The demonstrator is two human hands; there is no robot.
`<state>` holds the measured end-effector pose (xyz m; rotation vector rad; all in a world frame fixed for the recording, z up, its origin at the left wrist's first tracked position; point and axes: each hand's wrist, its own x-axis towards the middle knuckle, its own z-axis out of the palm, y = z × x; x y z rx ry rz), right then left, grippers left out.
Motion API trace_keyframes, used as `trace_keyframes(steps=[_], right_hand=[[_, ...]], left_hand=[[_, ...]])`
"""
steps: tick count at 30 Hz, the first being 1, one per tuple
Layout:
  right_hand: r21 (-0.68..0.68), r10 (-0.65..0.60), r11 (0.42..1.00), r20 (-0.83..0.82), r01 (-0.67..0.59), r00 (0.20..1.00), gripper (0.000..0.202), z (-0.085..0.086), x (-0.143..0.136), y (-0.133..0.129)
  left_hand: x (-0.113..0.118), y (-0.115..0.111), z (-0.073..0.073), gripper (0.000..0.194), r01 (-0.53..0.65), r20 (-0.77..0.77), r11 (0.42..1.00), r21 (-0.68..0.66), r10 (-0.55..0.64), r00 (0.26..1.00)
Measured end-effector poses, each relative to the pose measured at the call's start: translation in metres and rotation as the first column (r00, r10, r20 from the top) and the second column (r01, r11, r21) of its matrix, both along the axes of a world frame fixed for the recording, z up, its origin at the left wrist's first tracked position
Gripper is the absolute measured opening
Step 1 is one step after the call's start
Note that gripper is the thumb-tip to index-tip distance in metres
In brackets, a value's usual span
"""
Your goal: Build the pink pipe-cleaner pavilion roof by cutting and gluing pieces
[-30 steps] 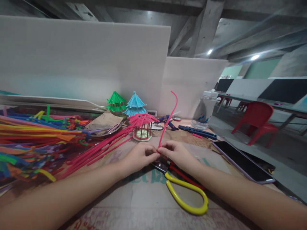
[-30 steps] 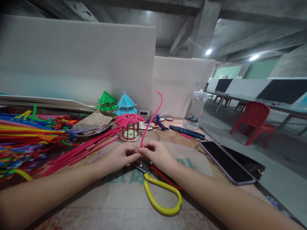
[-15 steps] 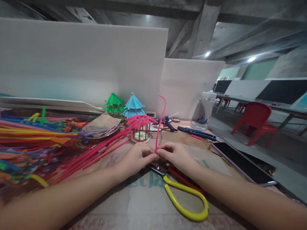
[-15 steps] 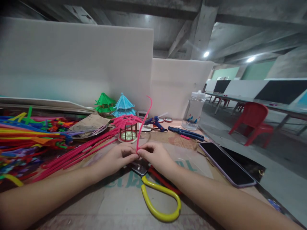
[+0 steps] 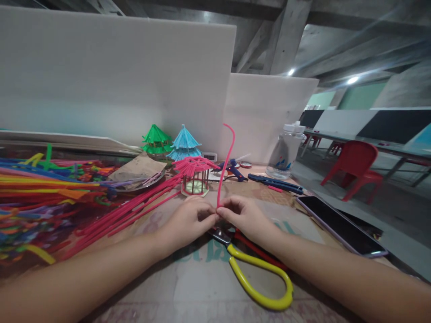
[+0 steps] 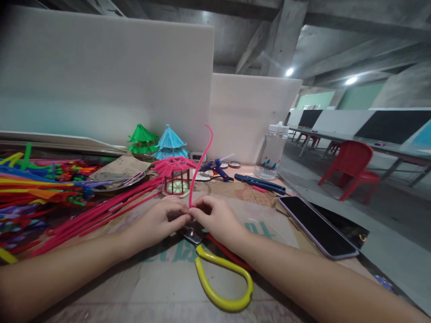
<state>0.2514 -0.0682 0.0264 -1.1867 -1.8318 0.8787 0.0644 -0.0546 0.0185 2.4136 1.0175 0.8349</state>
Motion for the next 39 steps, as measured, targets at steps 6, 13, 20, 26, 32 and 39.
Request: trace_keyframes(steps=[6,13,20,26,32,39], right_hand=[[-0.026,-0.016,1.000,-0.006,0.016,1.000,0.011,0.0022,-0.0008,-0.0017],[-0.070,0.007,0.998,-0.058,-0.011,0.998,0.018,-0.0008,0.0010,0.0014],[-0.118,0.025,0.992,-0.146,-0.042,0.989,0.025,-0.0014,0.0036,0.0028],[-0.159,0.023,0.986,-0.160,-0.048,0.987,0.026,0.0005,0.0026,0.0024],[-0.168,0.036,0.984,-0.183,-0.067,0.982,0.026,0.0001,0.0030,0.0022],[-0.167,0.037,0.983,-0.199,-0.071,0.979,0.024,0.0001,0.0030,0.0013]], left_hand=[[0.0012,0.0006,0.0030,0.031,-0.020,-0.040,1.000,-0.016,0.019,0.999],[0.0010,0.0020,0.0022,0.033,-0.003,-0.041,1.000,-0.007,0.003,0.999],[-0.0005,0.0020,0.0005,0.031,0.083,0.052,0.996,-0.038,-0.081,0.995],[0.0014,-0.0012,0.0026,0.031,0.102,0.096,0.991,-0.082,-0.094,0.991],[0.0018,-0.0024,0.0032,0.025,0.091,0.140,0.981,-0.170,-0.068,0.988],[0.0010,-0.0037,0.0057,0.022,0.094,0.181,0.965,-0.245,-0.050,0.982]])
